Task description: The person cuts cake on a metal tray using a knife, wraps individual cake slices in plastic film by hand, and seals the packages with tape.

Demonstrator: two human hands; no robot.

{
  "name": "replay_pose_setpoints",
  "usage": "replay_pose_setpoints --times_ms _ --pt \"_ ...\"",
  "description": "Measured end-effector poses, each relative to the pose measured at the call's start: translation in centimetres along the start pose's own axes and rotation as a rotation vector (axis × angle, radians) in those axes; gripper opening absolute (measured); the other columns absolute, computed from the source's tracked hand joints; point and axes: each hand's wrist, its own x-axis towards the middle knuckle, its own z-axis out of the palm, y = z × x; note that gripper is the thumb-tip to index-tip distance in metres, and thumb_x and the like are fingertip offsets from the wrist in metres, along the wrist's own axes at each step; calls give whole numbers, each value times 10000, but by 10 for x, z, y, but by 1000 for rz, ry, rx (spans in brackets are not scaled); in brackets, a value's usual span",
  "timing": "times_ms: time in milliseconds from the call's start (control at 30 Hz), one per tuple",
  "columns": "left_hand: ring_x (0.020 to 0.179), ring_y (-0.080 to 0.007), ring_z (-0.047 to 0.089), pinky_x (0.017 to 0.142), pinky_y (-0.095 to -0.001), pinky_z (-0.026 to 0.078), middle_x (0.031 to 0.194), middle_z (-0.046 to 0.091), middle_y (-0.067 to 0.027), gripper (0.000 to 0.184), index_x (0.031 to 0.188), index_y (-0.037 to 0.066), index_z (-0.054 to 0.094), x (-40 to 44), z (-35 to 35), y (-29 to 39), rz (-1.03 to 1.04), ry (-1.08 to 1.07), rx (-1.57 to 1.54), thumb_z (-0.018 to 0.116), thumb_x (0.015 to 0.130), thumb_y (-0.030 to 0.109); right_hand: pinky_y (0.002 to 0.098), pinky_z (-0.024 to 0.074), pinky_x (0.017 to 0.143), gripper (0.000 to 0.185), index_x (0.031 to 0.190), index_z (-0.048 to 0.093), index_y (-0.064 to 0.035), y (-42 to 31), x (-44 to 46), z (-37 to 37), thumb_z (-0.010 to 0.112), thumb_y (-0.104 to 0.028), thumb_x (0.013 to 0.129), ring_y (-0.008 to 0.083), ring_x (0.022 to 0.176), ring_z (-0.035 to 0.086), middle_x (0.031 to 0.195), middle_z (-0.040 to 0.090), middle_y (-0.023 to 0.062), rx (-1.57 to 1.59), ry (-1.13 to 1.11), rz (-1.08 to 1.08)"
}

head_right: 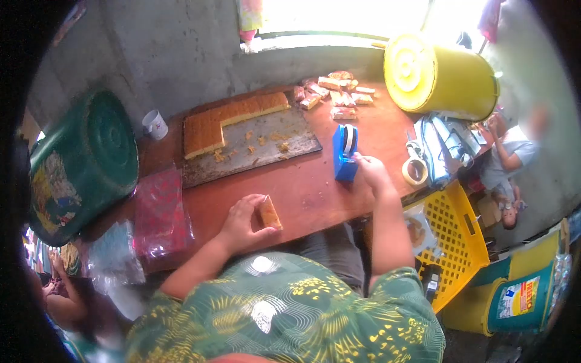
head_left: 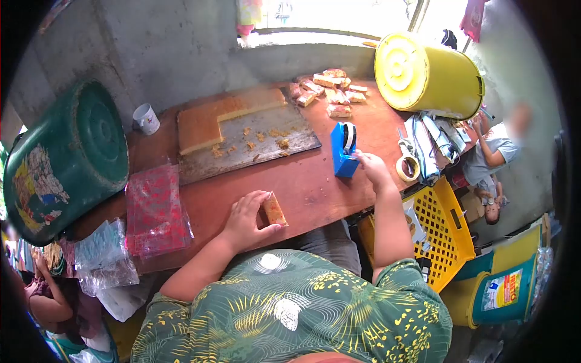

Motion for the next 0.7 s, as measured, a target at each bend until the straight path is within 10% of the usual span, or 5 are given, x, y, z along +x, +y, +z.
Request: replay_pose_setpoints --times_ms 33,133,267,433,700 --pt "1421 -330 464 1183 -486 349 1505 515 -131 873 1474 90 508 0 0 1 -2 -6 12 816 805 560 291 491 751 250 1006 736 -49 -8 0 -1 699 -295 1026 131 875 634 961 694 39 173 -166 236" --pt "1420 -316 466 1179 -488 344 1513 510 -118 868 1478 101 513 0 0 0 -11 -13 -4 806 811 573 316 466 828 281 951 747 -71 13 17 16 683 -329 1039 127 899 626 926 700 23 118 -108 -7" --pt "1429 -338 466 1190 -485 342 1512 511 -148 852 1471 104 526 -1 0 -3 -12 -6 -29 824 805 542 408 485 833 246 877 720 -23 1 -33 32 715 -248 976 290 863 602 911 671 122 -568 336 -751" --pt "1414 -342 474 1182 -490 347 1498 513 -149 800 1468 104 533 -1 -1 1 7 -2 0 805 837 514 493 482 857 300 766 699 -29 60 -33 14 713 -267 949 376 974 595 877 631 155 -755 435 -631" --pt "1408 -343 475 1171 -496 352 1495 516 -143 707 1457 103 539 -2 2 0 8 28 -6 783 867 409 421 547 878 158 954 811 -84 10 -153 114 827 -217 871 294 957 654 958 685 111 -186 -602 -567"
